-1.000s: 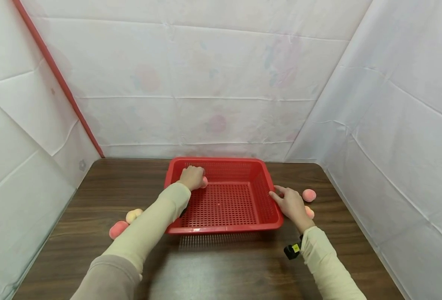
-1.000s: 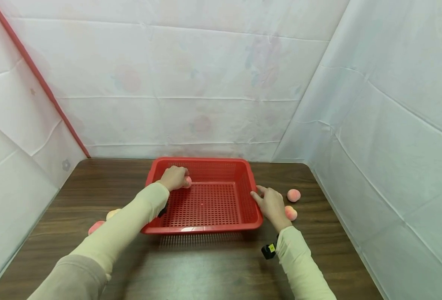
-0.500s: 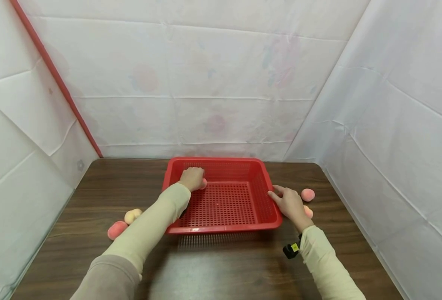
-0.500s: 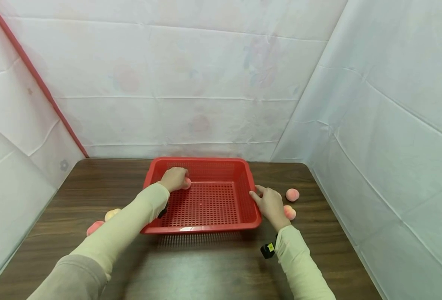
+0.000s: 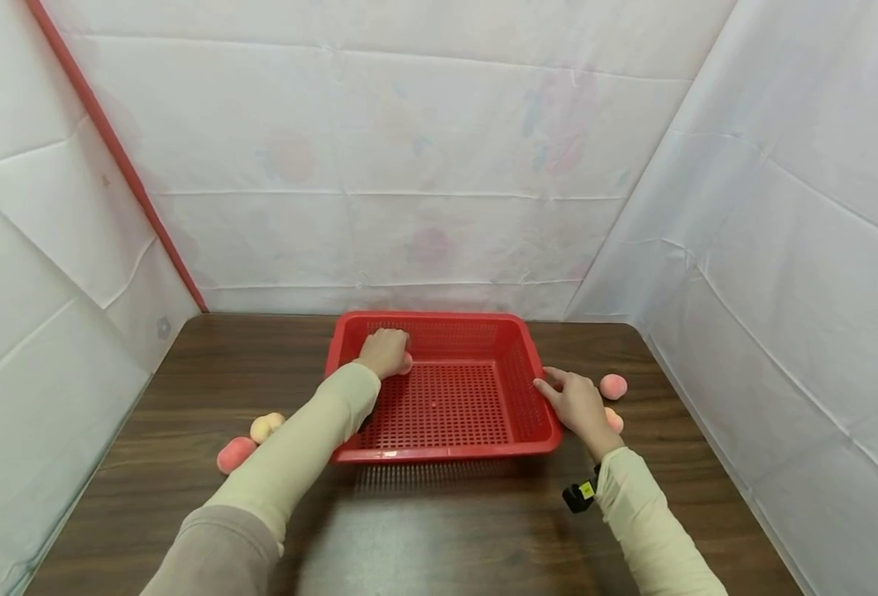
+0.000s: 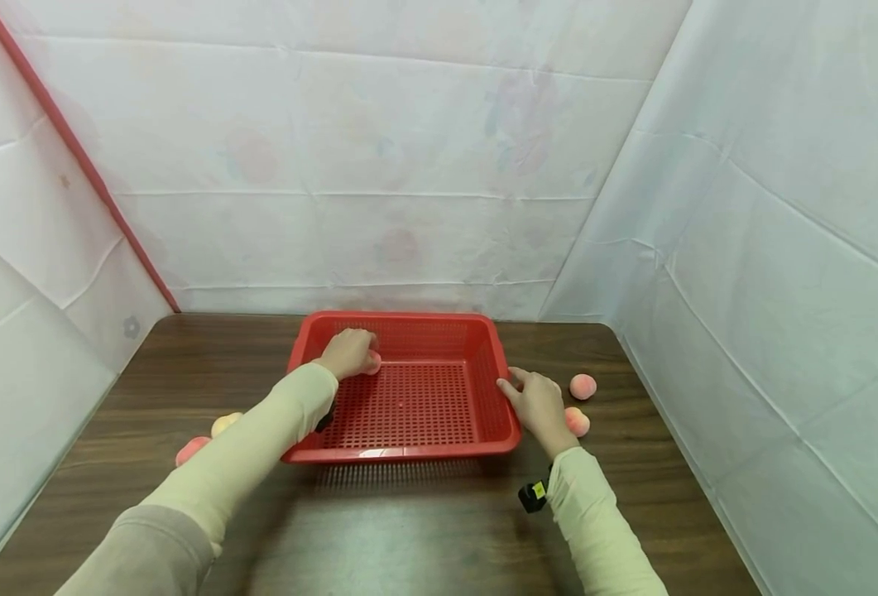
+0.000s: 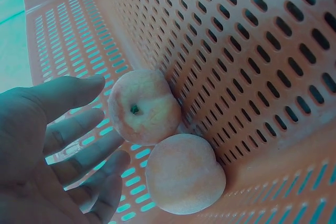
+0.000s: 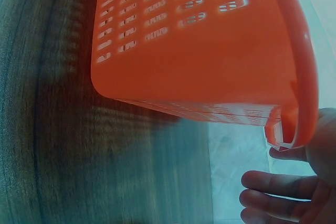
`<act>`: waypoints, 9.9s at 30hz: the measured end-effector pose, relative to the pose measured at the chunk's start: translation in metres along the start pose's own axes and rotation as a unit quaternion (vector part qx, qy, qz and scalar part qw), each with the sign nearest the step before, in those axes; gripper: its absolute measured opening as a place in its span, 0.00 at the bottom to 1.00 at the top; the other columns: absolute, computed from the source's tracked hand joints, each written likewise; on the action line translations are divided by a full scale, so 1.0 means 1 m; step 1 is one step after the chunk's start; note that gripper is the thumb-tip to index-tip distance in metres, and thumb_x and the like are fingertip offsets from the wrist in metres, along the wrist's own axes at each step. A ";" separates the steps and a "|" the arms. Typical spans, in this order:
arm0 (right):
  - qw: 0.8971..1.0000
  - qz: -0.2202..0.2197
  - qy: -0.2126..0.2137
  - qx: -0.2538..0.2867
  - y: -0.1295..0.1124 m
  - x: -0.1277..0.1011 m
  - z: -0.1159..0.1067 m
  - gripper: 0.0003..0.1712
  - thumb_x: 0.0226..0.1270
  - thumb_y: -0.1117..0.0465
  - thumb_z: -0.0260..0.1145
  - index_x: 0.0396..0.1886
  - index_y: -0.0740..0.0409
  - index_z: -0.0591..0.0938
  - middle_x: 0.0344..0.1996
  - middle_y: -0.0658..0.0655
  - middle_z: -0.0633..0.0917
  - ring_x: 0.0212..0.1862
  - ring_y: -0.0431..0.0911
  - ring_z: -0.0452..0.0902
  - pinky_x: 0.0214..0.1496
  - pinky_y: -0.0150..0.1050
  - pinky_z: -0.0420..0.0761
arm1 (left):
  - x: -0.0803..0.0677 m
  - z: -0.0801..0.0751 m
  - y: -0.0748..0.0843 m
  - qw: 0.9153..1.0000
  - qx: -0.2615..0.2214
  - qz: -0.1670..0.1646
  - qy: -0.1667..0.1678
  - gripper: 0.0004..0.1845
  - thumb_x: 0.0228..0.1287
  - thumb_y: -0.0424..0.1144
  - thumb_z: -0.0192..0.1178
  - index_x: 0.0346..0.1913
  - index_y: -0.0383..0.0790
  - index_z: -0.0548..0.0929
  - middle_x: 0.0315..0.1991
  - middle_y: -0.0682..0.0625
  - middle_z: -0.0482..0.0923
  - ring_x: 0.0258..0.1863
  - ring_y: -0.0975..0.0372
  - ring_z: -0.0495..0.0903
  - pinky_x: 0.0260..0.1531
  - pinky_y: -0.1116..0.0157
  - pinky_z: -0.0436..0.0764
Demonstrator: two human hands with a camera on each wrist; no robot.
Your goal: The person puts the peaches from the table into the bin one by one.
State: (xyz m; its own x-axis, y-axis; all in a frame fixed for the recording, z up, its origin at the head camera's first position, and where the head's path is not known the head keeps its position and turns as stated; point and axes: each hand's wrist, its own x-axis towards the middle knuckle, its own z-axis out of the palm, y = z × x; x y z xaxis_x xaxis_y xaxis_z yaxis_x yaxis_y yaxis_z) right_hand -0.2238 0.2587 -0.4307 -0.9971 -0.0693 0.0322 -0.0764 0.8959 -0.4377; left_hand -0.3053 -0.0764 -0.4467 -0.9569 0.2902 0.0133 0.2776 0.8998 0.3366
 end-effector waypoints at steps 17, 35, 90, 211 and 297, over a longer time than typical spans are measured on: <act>1.000 0.013 -0.007 0.006 0.000 0.000 0.000 0.30 0.71 0.45 0.60 0.64 0.58 0.76 0.33 0.56 0.88 0.29 0.43 0.81 0.37 0.42 0.80 | -0.013 -0.021 0.001 0.999 -0.034 -0.031 0.001 0.17 0.64 0.41 0.63 0.53 0.36 0.83 0.50 0.43 0.84 0.51 0.48 0.81 0.55 0.47 0.76; 1.000 0.002 -0.004 0.002 0.001 0.000 0.000 0.30 0.71 0.46 0.60 0.64 0.59 0.76 0.34 0.57 0.88 0.35 0.47 0.82 0.41 0.47 0.81 | -0.016 -0.036 0.007 0.999 -0.034 -0.030 0.006 0.19 0.64 0.42 0.64 0.55 0.37 0.82 0.51 0.44 0.84 0.52 0.49 0.81 0.54 0.48 0.76; 0.994 -0.088 0.065 0.001 0.009 -0.001 0.001 0.25 0.63 0.53 0.69 0.55 0.62 0.83 0.45 0.64 0.83 0.44 0.57 0.78 0.47 0.53 0.77 | -0.066 -0.099 -0.026 0.997 -0.049 -0.045 0.040 0.21 0.68 0.46 0.59 0.58 0.37 0.80 0.55 0.39 0.81 0.54 0.47 0.79 0.53 0.46 0.77; 0.997 -0.056 0.044 0.023 0.007 -0.001 0.002 0.26 0.65 0.51 0.67 0.58 0.61 0.81 0.38 0.62 0.82 0.39 0.52 0.77 0.39 0.45 0.77 | -0.139 -0.060 -0.127 0.977 -0.032 -0.110 -0.177 0.10 0.51 0.38 0.66 0.35 0.37 0.84 0.34 0.43 0.81 0.33 0.54 0.76 0.37 0.55 0.77; 0.998 -0.043 0.036 0.019 0.001 -0.002 0.001 0.26 0.66 0.50 0.66 0.59 0.59 0.81 0.39 0.61 0.83 0.40 0.53 0.78 0.41 0.47 0.79 | -0.108 -0.107 -0.088 0.988 -0.086 -0.085 0.101 0.23 0.66 0.51 0.61 0.52 0.33 0.82 0.43 0.37 0.85 0.41 0.45 0.83 0.41 0.47 0.77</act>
State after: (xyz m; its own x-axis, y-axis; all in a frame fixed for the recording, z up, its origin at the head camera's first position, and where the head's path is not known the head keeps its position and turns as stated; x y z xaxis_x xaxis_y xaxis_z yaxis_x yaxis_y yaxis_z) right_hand -0.2216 0.2597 -0.4319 -0.9844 -0.1124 0.1351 -0.1631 0.8702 -0.4649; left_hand -0.2360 -0.2219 -0.3772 -0.9909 0.0535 0.1237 0.1092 0.8563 0.5047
